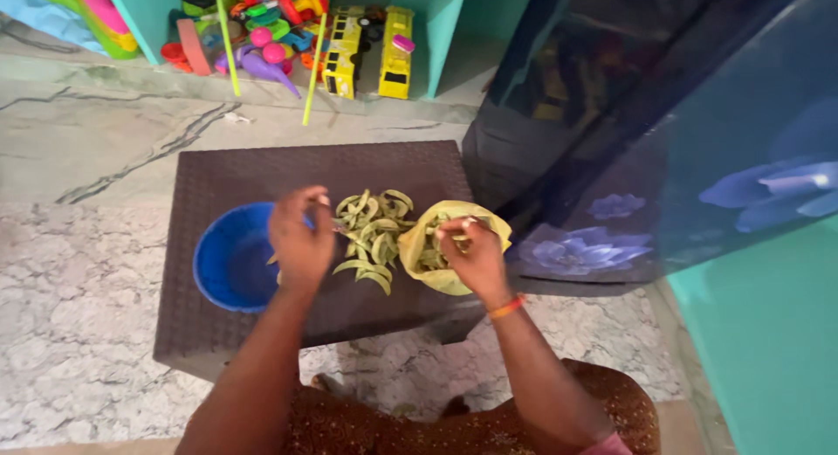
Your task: The person opens a refrigerator, retrieves a yellow plastic bag containing green vegetables, and places it on a small table. They then untie the bag and sort the vegetables by hand, separating some pieces into a blue bowl while leaving the rest on the table.
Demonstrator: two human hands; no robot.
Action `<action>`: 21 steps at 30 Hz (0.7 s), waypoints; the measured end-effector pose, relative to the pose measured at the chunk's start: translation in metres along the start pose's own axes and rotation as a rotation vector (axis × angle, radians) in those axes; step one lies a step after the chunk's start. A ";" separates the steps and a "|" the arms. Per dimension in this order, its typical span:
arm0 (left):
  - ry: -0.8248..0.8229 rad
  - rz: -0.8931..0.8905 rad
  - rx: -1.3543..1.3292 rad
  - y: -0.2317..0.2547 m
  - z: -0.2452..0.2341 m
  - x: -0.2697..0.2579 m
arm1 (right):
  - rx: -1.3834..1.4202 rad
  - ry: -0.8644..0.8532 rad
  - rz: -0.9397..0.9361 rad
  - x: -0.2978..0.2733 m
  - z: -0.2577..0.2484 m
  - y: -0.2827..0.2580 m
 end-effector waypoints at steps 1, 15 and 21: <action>-0.079 0.042 -0.030 0.015 0.006 -0.008 | -0.135 0.033 -0.087 -0.008 -0.016 -0.003; -0.807 0.491 0.008 0.098 0.085 -0.085 | -0.298 -0.222 -0.067 -0.058 -0.072 0.008; -0.897 0.610 -0.029 0.106 0.083 -0.097 | -0.403 -0.203 -0.064 -0.053 -0.070 0.017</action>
Point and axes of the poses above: each hand's wrist, its own x-axis towards the middle knuckle, its own z-axis out of the palm, y = z × x, the point moved 4 cm from there along x, towards the middle knuckle, and after that the axes turned 15 degrees about x, right-handed, at the moved point
